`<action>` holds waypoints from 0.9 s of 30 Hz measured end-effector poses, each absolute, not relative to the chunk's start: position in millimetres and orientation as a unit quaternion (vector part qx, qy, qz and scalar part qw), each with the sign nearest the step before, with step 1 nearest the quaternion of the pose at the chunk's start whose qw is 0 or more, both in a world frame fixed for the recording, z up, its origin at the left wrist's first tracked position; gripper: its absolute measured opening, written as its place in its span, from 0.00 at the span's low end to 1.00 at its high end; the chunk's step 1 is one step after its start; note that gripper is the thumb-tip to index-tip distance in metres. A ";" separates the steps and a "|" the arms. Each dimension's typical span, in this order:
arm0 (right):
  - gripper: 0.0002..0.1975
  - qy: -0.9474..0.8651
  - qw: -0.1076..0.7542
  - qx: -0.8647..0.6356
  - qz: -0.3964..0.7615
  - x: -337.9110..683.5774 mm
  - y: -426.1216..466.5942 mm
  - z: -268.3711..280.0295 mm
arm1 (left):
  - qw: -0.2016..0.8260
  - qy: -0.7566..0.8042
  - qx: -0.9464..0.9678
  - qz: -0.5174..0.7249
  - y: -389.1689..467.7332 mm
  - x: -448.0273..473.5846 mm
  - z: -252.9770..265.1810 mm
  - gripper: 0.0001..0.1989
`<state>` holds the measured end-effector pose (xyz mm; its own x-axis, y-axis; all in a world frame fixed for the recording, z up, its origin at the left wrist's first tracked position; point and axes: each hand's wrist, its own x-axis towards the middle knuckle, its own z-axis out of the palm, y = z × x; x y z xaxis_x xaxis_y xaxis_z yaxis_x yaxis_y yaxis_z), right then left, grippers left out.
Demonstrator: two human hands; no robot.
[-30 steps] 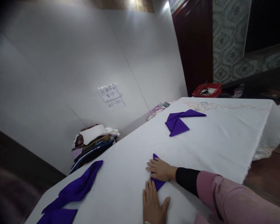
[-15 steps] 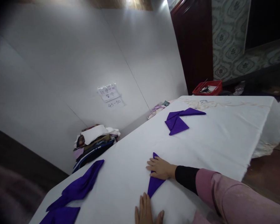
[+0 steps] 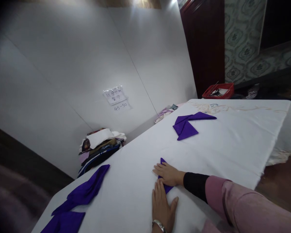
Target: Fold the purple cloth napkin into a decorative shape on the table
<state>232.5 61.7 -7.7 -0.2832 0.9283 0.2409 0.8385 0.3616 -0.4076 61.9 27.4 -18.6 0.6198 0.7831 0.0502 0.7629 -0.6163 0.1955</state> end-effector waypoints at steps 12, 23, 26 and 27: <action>0.31 -0.771 0.205 -0.589 0.128 240.4 72.7 -4.6 | 0.075 0.446 0.891 0.037 27.1 63.0 -17.4 0.37; 0.34 -0.735 0.158 -0.644 0.143 268.8 102.2 5.2 | 0.073 0.450 0.889 0.040 25.9 62.3 -18.9 0.36; 0.34 -0.718 0.154 -0.663 0.145 268.8 107.8 3.7 | 0.056 0.461 0.884 0.050 21.8 65.5 -15.6 0.36; 0.34 -0.707 0.152 -0.675 0.144 268.6 110.0 3.1 | 0.048 0.467 0.881 0.054 20.8 66.5 -14.8 0.36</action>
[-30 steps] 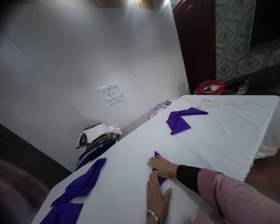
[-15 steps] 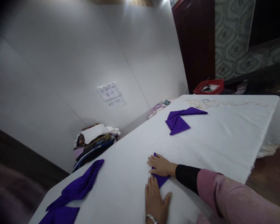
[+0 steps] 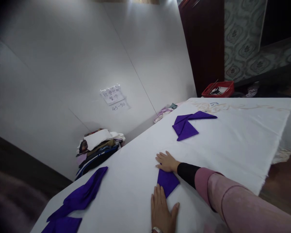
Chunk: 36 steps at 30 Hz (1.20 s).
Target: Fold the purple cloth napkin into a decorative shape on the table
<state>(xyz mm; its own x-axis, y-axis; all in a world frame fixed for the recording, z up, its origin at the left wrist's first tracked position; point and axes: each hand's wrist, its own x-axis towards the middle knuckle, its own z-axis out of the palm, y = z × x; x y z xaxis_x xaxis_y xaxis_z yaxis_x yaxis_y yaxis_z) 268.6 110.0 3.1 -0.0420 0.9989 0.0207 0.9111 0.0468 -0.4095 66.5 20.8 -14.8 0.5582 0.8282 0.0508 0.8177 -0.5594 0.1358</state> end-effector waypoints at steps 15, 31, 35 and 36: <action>0.36 -0.644 0.201 -0.731 0.100 259.2 107.5 31.5 | 0.026 0.459 0.888 0.033 26.6 63.8 -11.2 0.32; 0.37 -0.718 0.167 -0.659 0.146 272.3 104.4 2.8 | 0.010 0.474 0.880 0.022 20.3 68.7 -18.1 0.34; 0.35 -0.709 0.151 -0.678 0.120 275.7 113.0 1.8 | 0.049 0.456 0.888 0.008 23.1 66.0 -14.7 0.35; 0.35 -0.708 0.148 -0.681 0.112 276.0 114.1 1.6 | 0.051 0.458 0.888 0.007 23.1 66.1 -13.1 0.35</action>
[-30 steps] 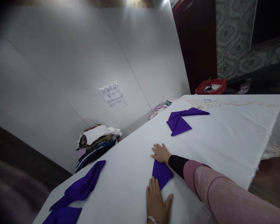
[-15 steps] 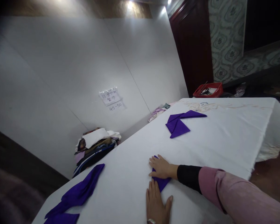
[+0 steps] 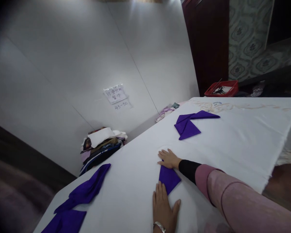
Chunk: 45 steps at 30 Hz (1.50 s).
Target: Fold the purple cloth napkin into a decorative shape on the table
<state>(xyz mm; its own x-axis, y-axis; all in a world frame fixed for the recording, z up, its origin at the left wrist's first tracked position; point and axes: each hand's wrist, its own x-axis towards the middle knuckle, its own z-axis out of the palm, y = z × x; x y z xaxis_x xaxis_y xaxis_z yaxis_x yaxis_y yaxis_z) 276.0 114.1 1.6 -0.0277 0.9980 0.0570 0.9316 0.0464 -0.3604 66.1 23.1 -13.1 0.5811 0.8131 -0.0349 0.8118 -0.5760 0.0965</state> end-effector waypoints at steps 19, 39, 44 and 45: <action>0.34 -0.720 0.184 -0.658 0.123 262.9 74.6 0.0 | 0.097 0.419 0.903 0.003 10.0 69.8 8.4 0.46; 0.32 -0.722 0.161 -0.662 0.123 287.4 106.6 -22.8 | 0.142 0.422 0.895 0.020 11.3 70.8 15.4 0.45; 0.31 -0.663 0.234 -0.685 0.194 293.5 111.9 -8.9 | 0.175 0.440 0.878 0.065 27.0 72.2 28.8 0.27; 0.32 -0.650 0.246 -0.693 0.194 296.3 110.9 -4.8 | 0.181 0.446 0.873 0.073 30.7 72.6 31.1 0.24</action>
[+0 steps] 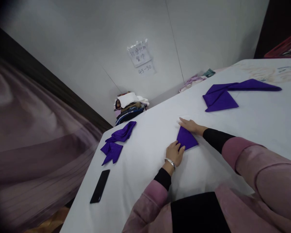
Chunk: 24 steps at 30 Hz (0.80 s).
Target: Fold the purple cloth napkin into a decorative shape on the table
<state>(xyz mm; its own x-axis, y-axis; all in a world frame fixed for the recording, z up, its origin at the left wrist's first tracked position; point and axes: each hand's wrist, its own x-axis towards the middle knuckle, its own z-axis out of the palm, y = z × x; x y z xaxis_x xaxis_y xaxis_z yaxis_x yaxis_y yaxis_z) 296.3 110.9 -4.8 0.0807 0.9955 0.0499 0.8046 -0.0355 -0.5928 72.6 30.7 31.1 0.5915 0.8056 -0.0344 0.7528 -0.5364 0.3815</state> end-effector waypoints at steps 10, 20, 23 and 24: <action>0.21 -0.610 0.247 -0.719 0.223 307.3 75.7 11.6 | 0.281 0.506 0.800 0.157 62.9 78.1 28.6 0.13; 0.20 -0.611 0.146 -0.754 0.191 299.8 88.8 10.6 | 0.332 0.557 0.754 0.103 70.6 64.9 24.9 0.18; 0.20 -0.612 0.124 -0.759 0.186 297.7 89.3 7.7 | 0.336 0.564 0.751 0.075 70.7 67.4 28.3 0.16; 0.20 -0.612 0.117 -0.760 0.184 297.3 89.1 7.3 | 0.336 0.564 0.751 0.067 71.1 68.9 29.2 0.15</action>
<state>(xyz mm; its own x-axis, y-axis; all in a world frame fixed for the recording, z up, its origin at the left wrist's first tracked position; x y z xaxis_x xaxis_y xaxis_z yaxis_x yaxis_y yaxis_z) 297.3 89.1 7.3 0.1834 0.9735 -0.1365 0.8870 -0.2237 -0.4039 68.9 71.1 29.2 0.3546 0.8925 -0.2789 0.8024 -0.1373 0.5808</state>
